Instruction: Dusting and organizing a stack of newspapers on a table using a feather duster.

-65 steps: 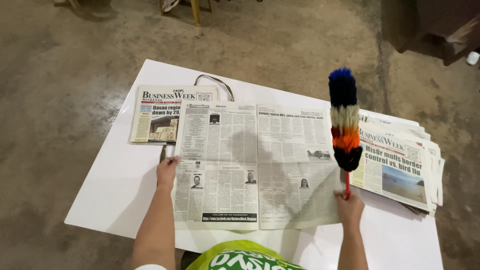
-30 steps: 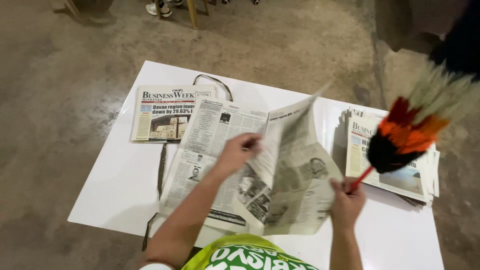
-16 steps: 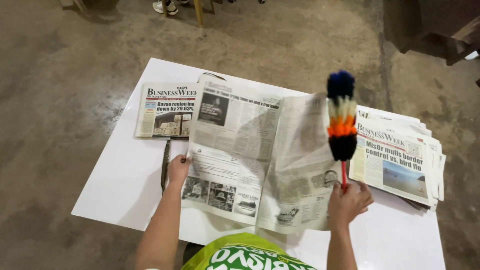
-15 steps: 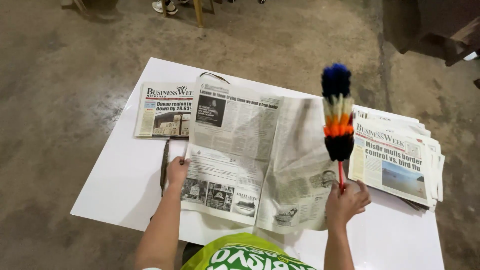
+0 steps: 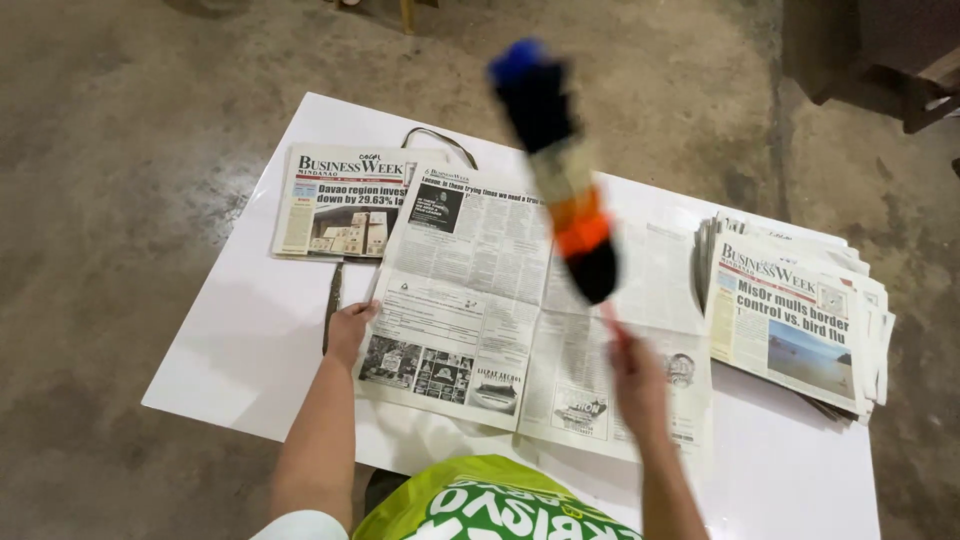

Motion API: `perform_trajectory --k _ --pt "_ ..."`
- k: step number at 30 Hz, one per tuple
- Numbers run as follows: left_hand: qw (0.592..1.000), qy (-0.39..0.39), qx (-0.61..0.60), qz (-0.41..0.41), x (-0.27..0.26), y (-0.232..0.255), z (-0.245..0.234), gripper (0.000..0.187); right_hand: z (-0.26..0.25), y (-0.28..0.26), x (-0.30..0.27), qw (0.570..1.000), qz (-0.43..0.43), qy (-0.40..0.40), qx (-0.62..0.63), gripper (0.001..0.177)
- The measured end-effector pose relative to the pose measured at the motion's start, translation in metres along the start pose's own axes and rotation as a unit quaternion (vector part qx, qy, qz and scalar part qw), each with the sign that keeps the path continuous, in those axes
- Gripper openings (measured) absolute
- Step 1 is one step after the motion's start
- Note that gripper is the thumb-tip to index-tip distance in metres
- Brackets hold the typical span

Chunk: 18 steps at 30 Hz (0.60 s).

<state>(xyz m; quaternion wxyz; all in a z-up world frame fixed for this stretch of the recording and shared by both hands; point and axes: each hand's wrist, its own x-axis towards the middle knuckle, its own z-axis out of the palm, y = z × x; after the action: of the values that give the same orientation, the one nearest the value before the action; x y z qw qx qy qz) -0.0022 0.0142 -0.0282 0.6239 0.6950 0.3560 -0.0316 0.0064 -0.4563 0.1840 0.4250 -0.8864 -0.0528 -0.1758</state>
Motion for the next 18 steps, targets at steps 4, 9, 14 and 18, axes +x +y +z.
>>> perform_trajectory --k 4,9,14,18 --pt "0.998 0.05 0.031 0.012 0.019 -0.018 0.008 0.043 0.08 -0.021 -0.064 0.954 0.106 -0.274 0.061 0.049" --pt "0.996 0.046 0.058 0.051 0.017 -0.015 0.004 0.042 0.106 0.061 -0.096 0.925 0.014 -0.374 -0.07 0.061" --pt "0.997 0.05 0.04 0.044 0.012 -0.013 0.003 0.037 0.061 0.13 -0.058 0.935 0.274 -0.205 -0.096 0.038" --pt "0.997 0.047 0.037 0.041 0.002 -0.007 0.005 0.037 0.006 0.097 -0.014 0.934 0.304 -0.12 -0.142 0.056"
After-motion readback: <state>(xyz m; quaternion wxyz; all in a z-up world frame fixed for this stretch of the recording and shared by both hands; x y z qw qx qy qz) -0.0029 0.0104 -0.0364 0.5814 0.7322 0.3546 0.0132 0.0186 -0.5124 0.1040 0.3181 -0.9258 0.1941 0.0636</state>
